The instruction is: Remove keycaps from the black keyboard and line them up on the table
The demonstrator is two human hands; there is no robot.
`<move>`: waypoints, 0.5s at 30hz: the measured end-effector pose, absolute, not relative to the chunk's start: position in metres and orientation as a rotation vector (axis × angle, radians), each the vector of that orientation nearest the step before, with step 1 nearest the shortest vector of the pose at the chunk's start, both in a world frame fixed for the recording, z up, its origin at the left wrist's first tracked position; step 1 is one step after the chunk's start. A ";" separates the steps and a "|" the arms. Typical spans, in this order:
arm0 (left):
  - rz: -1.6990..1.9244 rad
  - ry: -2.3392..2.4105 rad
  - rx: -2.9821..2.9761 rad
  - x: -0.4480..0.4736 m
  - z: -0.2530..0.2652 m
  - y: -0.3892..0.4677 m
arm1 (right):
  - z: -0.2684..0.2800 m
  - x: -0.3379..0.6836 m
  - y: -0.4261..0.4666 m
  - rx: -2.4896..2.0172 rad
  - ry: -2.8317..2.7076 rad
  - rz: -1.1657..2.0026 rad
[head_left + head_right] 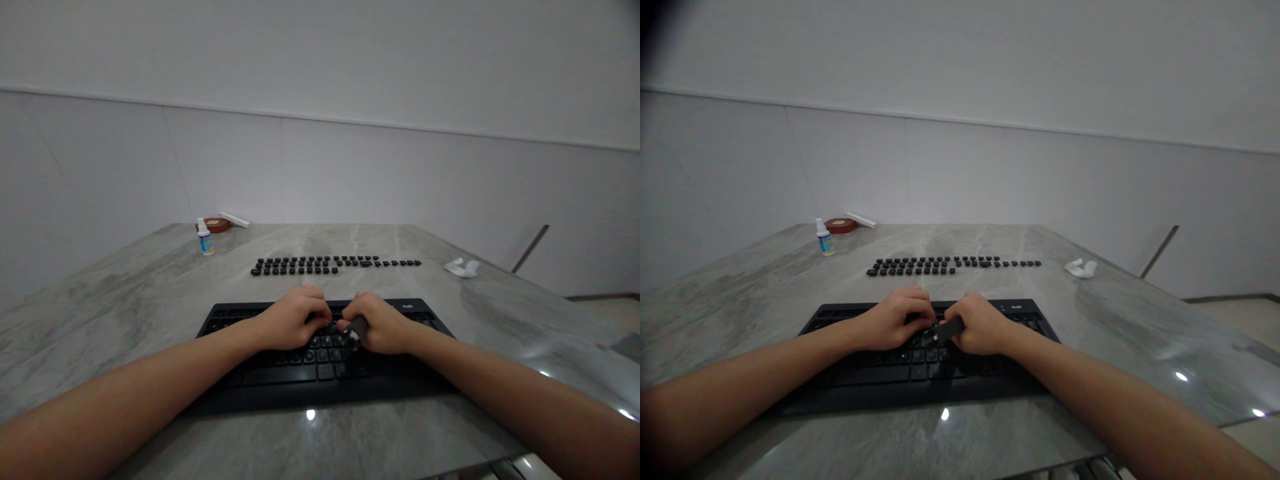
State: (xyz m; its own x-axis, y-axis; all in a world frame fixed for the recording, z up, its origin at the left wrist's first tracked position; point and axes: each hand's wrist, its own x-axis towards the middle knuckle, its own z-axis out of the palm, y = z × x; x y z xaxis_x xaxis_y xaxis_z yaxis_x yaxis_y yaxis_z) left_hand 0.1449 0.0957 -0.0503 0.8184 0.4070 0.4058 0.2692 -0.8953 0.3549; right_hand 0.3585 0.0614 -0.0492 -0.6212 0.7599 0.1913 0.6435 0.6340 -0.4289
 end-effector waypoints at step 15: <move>0.812 0.494 2.707 0.144 -0.054 0.096 | -0.043 0.344 0.053 -1.531 -2.233 0.549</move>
